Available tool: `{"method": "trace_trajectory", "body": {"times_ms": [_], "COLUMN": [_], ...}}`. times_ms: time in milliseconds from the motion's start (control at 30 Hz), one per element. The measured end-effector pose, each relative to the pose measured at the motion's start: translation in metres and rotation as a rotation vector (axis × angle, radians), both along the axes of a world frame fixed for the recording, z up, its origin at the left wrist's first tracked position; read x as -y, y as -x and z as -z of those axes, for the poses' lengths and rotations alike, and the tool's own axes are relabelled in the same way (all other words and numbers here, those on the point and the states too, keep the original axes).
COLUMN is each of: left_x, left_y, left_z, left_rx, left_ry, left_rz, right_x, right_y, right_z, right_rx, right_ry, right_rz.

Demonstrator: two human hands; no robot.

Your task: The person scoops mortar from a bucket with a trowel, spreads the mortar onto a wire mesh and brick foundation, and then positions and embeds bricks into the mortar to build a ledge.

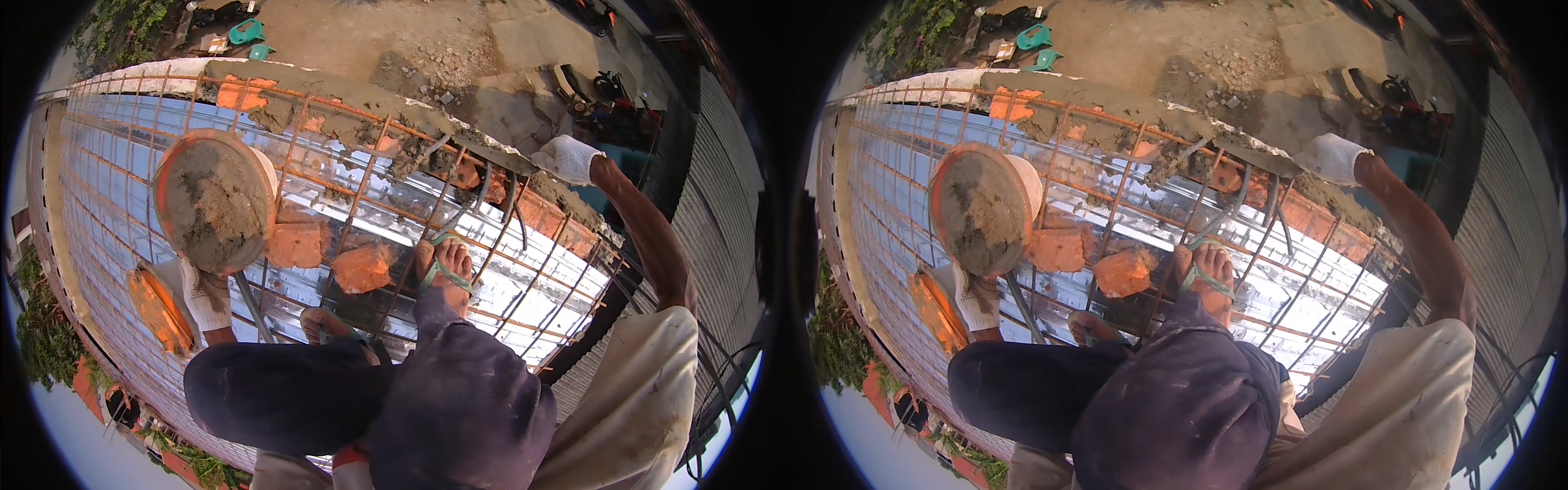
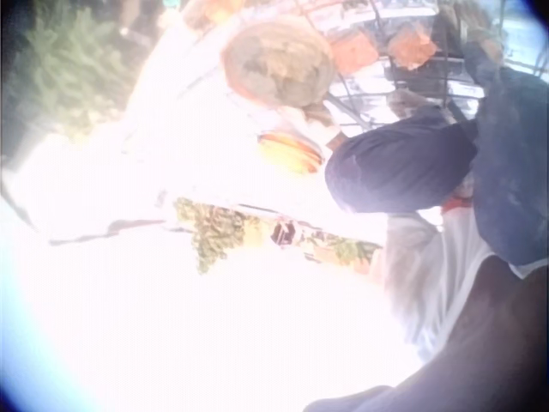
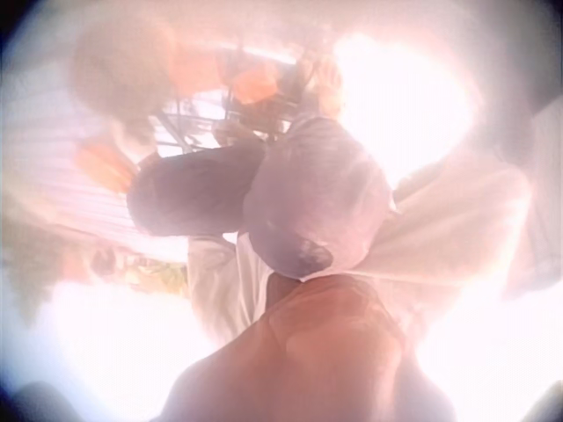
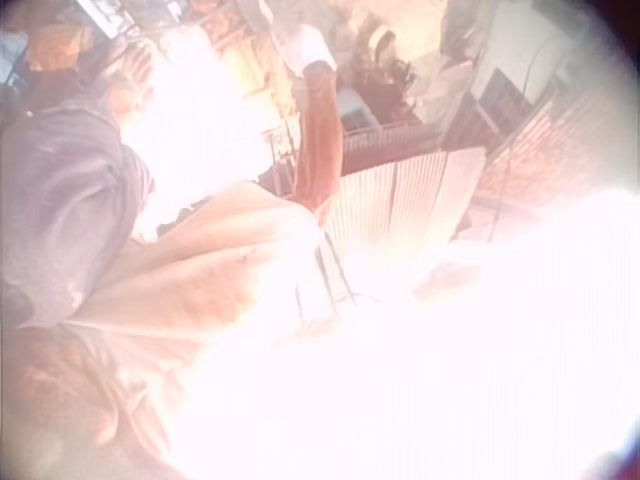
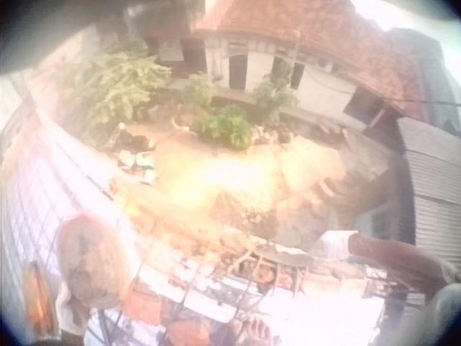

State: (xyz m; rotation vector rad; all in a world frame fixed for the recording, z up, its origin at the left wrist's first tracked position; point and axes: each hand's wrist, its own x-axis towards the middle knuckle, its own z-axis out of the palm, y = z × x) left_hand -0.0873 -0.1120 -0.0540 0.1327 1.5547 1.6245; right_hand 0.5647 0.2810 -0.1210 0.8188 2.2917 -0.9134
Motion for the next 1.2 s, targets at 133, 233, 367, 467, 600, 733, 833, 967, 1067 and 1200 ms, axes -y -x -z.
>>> {"method": "trace_trajectory", "body": {"times_ms": [133, 233, 367, 467, 600, 733, 833, 967, 1067, 1200], "left_x": [-0.024, -0.048, -0.063, -0.077, -0.096, -0.098, -0.116, -0.126, -0.128, -0.13], "left_y": [-0.004, 0.012, 0.037, 0.026, -0.009, -0.024, -0.037, -0.046, -0.049, -0.059], "left_z": [-0.012, -0.003, -0.012, -0.001, -0.001, -0.005, -0.018, -0.022, -0.021, -0.026], "left_rx": [0.003, 0.003, -0.014, -0.252, -0.349, -0.669, -0.739, -0.496, -0.462, -0.535], "left_ry": [0.04, 0.022, 0.028, -0.013, -0.049, 0.048, 0.105, -0.048, -0.067, 0.0], "left_rz": [-0.148, -0.139, -0.162, -0.211, -0.317, -0.302, -0.269, -0.381, -0.417, -0.398], "right_x": [0.003, 0.02, 0.058, 0.085, 0.103, 0.097, 0.098, 0.095, 0.099, 0.107], "right_y": [0.013, 0.036, 0.111, 0.166, 0.227, 0.279, 0.298, 0.315, 0.335, 0.352], "right_z": [-0.068, -0.111, -0.132, -0.143, -0.176, -0.204, -0.211, -0.197, -0.19, -0.184], "right_rx": [0.109, -0.008, -0.276, -0.426, -0.472, -0.333, -0.208, -0.187, -0.21, -0.303], "right_ry": [-0.064, -0.035, -0.16, -0.2, -0.347, -0.634, -0.698, -0.535, -0.424, -0.292], "right_rz": [0.251, 0.436, 0.366, 0.27, 0.037, -0.133, -0.256, -0.373, -0.412, -0.432]}}
